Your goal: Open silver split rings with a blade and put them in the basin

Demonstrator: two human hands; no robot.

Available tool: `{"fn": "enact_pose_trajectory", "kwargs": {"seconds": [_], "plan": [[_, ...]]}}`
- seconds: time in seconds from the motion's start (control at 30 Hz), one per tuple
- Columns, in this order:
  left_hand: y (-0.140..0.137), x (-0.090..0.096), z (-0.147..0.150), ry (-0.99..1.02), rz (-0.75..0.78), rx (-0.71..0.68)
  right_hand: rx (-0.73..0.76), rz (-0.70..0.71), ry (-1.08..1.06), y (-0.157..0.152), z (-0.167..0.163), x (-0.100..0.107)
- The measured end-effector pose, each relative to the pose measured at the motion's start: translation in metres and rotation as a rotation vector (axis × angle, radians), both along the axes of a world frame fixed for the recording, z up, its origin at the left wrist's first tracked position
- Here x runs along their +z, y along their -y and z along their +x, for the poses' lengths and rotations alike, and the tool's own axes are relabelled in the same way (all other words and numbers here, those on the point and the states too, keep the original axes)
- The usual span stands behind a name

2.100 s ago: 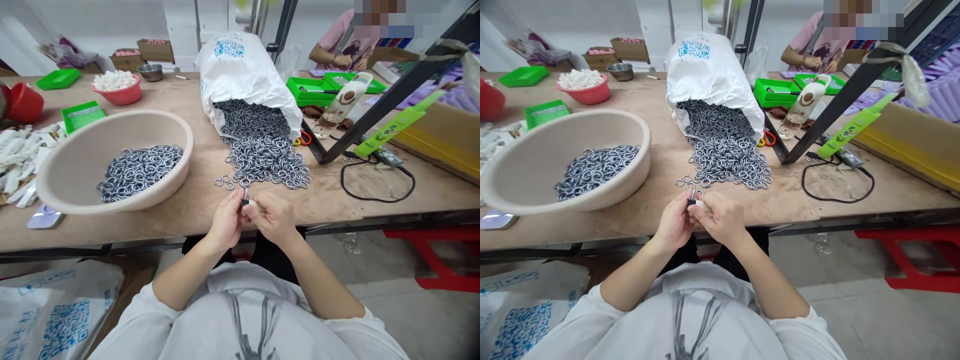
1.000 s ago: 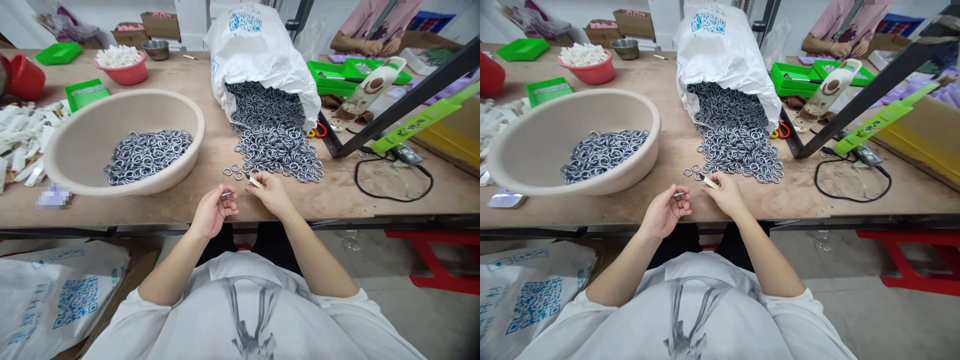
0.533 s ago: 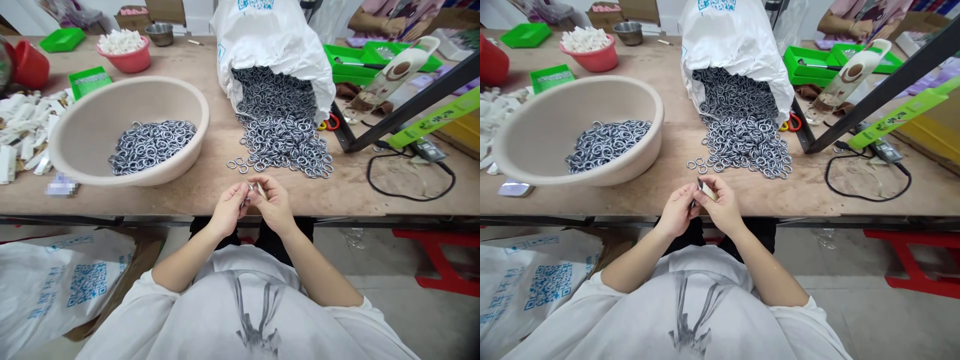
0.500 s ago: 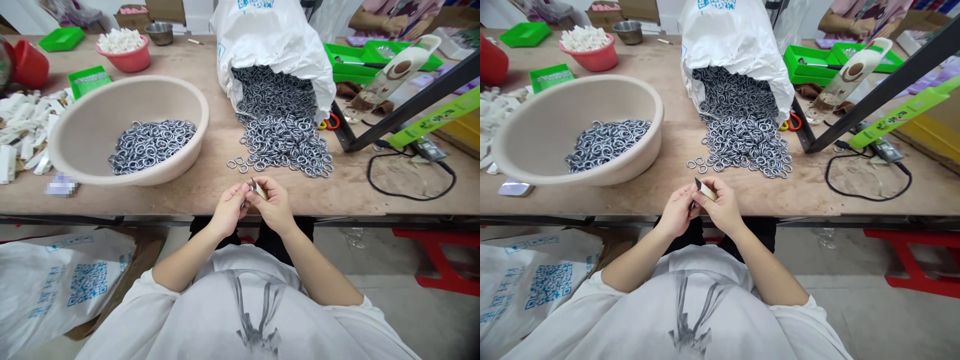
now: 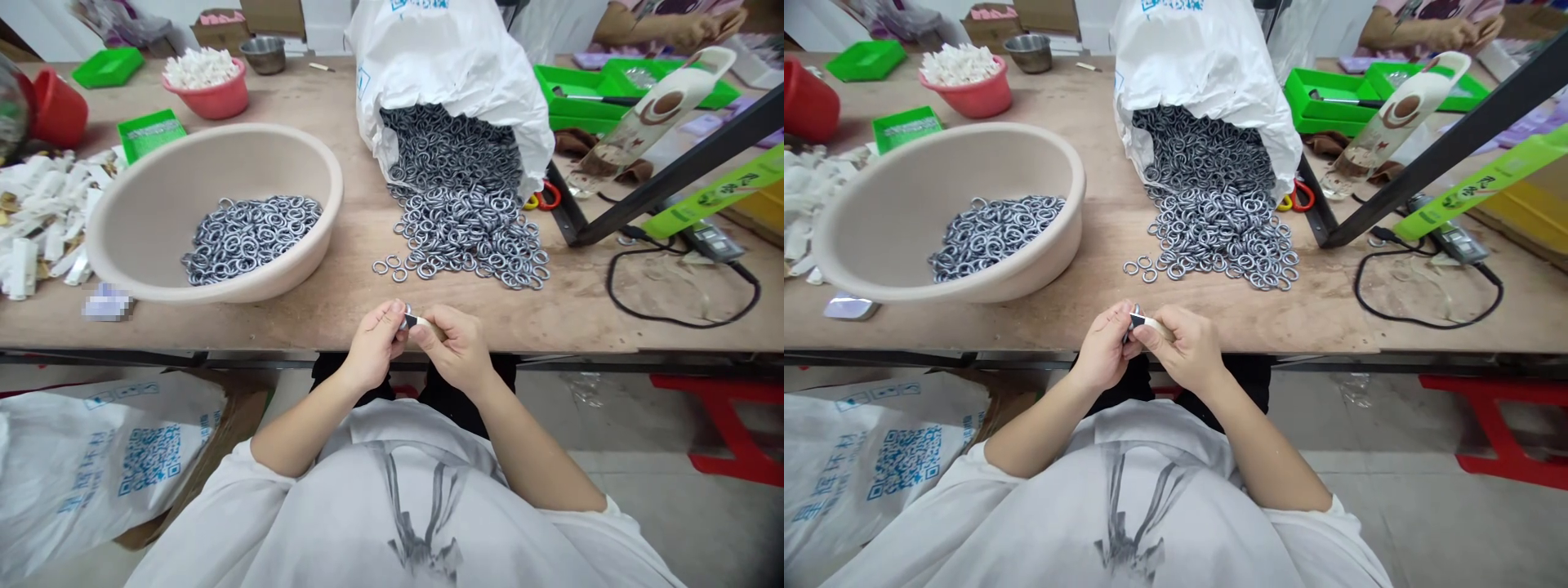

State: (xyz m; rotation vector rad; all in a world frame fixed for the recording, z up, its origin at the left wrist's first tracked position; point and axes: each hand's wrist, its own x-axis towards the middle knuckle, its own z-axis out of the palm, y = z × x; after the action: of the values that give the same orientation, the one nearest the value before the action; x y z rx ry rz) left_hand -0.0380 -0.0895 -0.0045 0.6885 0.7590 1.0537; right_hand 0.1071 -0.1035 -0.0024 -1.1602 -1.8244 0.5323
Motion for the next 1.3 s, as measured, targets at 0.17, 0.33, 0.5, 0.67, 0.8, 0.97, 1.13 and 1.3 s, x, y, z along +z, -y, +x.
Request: {"fn": "enact_pose_trajectory", "kwargs": {"seconds": [0.17, 0.33, 0.5, 0.67, 0.8, 0.97, 1.13, 1.3], "plan": [[0.001, -0.001, 0.002, 0.009, -0.015, -0.014, -0.011, -0.01, 0.043, 0.0, 0.001, 0.001], [0.002, -0.004, -0.001, 0.009, 0.01, -0.055, 0.014, -0.123, 0.011, 0.0, 0.001, -0.001], [0.009, 0.0, -0.009, -0.02, 0.137, -0.199, -0.092, -0.275, -0.091, -0.03, 0.011, -0.017], [0.001, -0.001, -0.026, -0.032, 0.115, -0.025, -0.141, -0.262, 0.271, -0.075, 0.002, -0.017], [-0.007, -0.005, -0.042, -0.059, 0.058, 0.073, -0.191, -0.322, 0.632, -0.096, -0.017, -0.008], [-0.015, -0.001, -0.048, -0.046, -0.106, 0.129, -0.201, -0.317, 0.601, -0.087, -0.015, -0.006], [-0.016, -0.009, -0.035, -0.233, 0.066, 0.078, 0.07, -0.367, -0.008, -0.051, -0.008, -0.002], [-0.01, -0.017, -0.022, -0.512, 0.426, 0.087, 0.052, -0.434, -0.314, -0.022, -0.018, 0.002]]}}
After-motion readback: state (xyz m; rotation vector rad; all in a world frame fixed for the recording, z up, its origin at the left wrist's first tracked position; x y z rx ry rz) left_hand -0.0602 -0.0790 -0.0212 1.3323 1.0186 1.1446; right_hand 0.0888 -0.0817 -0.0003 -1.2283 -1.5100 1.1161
